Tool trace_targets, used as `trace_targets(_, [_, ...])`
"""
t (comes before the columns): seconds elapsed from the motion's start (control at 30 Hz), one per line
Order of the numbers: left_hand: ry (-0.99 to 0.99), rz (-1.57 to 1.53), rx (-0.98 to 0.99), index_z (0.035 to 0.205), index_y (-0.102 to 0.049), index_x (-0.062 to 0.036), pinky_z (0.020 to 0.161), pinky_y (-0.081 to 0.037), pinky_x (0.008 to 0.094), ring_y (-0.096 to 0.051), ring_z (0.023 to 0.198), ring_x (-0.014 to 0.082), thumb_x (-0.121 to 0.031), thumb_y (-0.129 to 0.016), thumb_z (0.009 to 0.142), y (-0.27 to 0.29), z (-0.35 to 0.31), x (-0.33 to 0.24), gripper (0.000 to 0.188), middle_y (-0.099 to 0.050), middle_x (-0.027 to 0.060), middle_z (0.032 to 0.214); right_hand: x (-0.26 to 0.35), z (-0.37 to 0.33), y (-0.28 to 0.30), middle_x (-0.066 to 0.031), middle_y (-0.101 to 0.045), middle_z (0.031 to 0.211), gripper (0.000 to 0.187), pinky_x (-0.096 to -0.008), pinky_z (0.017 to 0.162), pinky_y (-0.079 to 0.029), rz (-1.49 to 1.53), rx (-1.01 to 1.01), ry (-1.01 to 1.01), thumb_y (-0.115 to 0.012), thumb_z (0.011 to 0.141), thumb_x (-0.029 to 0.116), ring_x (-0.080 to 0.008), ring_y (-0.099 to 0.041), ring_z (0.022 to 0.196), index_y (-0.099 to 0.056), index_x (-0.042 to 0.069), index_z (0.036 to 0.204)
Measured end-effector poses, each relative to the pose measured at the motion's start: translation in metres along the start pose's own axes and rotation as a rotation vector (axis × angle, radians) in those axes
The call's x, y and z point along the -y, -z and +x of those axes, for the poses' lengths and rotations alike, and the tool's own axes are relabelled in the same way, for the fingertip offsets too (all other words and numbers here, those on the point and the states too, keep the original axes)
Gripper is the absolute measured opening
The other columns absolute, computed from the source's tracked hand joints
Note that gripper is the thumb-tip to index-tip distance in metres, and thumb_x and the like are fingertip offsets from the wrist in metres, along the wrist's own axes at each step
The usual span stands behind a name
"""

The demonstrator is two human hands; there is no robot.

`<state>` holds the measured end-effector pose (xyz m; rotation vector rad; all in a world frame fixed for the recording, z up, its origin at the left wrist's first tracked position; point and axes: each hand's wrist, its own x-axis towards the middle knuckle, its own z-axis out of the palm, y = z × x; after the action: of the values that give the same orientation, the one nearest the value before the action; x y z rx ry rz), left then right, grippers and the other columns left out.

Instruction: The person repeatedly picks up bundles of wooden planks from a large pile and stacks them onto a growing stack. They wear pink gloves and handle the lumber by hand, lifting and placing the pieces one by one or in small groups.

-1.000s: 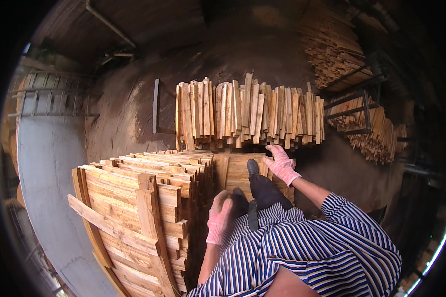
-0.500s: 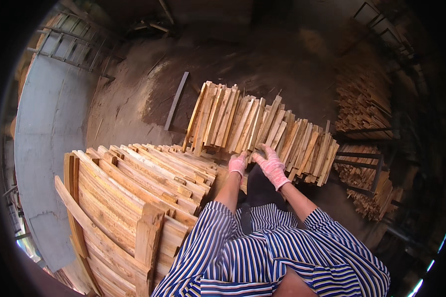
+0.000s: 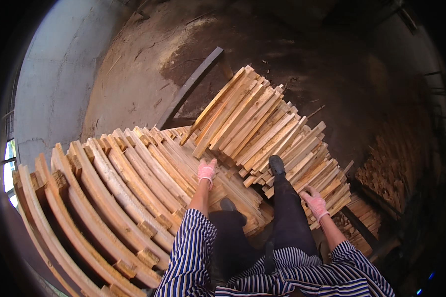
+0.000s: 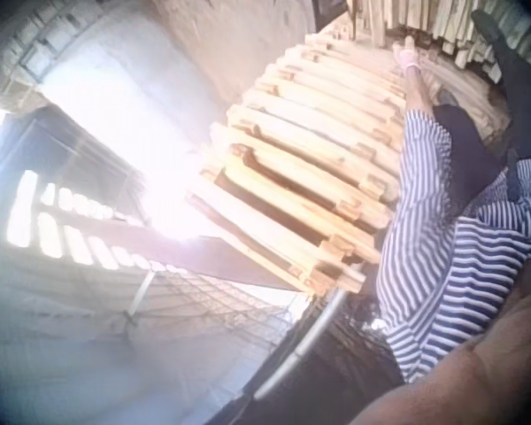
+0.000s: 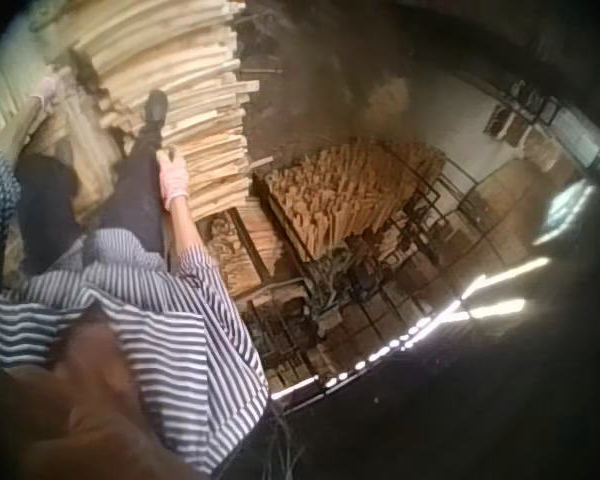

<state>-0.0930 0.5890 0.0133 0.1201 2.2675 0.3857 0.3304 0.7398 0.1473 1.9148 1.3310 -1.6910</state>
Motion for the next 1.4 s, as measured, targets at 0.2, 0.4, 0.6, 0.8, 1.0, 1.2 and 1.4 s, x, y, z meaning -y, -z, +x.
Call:
trace_targets(0.2, [-0.1,0.373,-0.205,0.137,-0.051,0.0006,0.102,-0.047,0.0463,-0.057,0.122,0.0435,-0.046,-0.075,0.079,-0.014,0.156,0.072,0.078,-0.058,0.0309,0.13,-0.03,0.131,0.004,-0.022,-0.061,0.135,0.06,-0.0369,0.106,-0.044,-0.133,0.019,0.024,-0.067,0.092,0.031,-0.033,-0.058,0.126,-0.053,-0.004,0.139])
trace_targets(0.4, [-0.122,0.525,-0.187,0.122,-0.063,-0.0045,0.092,-0.053,0.045,-0.066,0.108,0.037,-0.045,-0.077,0.077,-0.025,0.211,0.083,0.062,-0.067,0.0238,0.117,0.073,0.23,-0.082,-0.0255,-0.059,0.136,0.066,-0.0373,0.108,-0.042,-0.303,0.147,0.186,-0.062,0.09,0.043,-0.0343,-0.057,0.128,-0.054,0.001,0.14])
trace_targets(0.6, [-0.011,0.604,0.485,0.107,-0.077,-0.0138,0.076,-0.058,0.0385,-0.072,0.082,0.0281,-0.04,-0.079,0.072,-0.016,0.149,0.06,0.044,-0.075,0.0125,0.094,0.155,0.284,-0.239,-0.0292,-0.062,0.125,0.09,-0.0329,0.066,-0.057,0.046,0.404,0.247,-0.066,0.09,0.047,-0.0279,-0.068,0.089,-0.029,-0.005,0.153])
trace_targets(0.8, [-0.282,0.274,0.572,0.122,-0.065,-0.0037,0.1,-0.049,0.0407,-0.065,0.11,0.0325,-0.053,-0.07,0.086,-0.084,0.066,0.003,0.061,-0.069,0.0197,0.112,0.118,0.322,-0.261,-0.0145,-0.064,0.087,0.081,-0.0345,0.06,-0.052,0.238,0.009,0.005,-0.073,0.081,0.026,-0.0205,-0.057,0.064,-0.034,0.002,0.148])
trace_targets(1.0, [-0.038,-0.153,-0.402,0.141,-0.049,0.0082,0.11,-0.04,0.0438,-0.055,0.127,0.0401,-0.062,-0.067,0.086,-0.044,0.198,0.033,0.091,-0.056,0.0303,0.137,0.061,0.333,-0.242,-0.0216,-0.063,0.113,0.099,-0.0412,0.086,-0.053,0.317,-0.054,0.172,-0.079,0.076,0.042,-0.0313,-0.063,0.099,-0.03,0.003,0.152])
trace_targets(1.2, [-0.027,-0.229,-0.233,0.138,-0.053,0.0097,0.108,-0.039,0.0383,-0.054,0.13,0.0363,-0.075,-0.066,0.079,-0.047,0.293,0.062,0.104,-0.058,0.0287,0.136,0.121,0.387,-0.274,-0.0303,-0.028,0.155,0.134,-0.0459,0.117,-0.032,0.478,-0.012,0.081,-0.085,0.071,0.056,-0.0388,-0.03,0.146,-0.001,-0.002,0.158])
trace_targets(1.4, [-0.114,-0.226,-0.059,0.148,-0.041,0.0059,0.116,-0.035,0.0392,-0.045,0.14,0.0352,-0.082,-0.055,0.081,-0.07,0.26,0.041,0.111,-0.049,0.0286,0.146,0.074,0.435,-0.27,-0.0157,-0.035,0.157,0.112,-0.0475,0.112,-0.037,0.871,0.016,-0.092,-0.082,0.08,0.048,-0.0349,-0.039,0.139,-0.014,0.01,0.16])
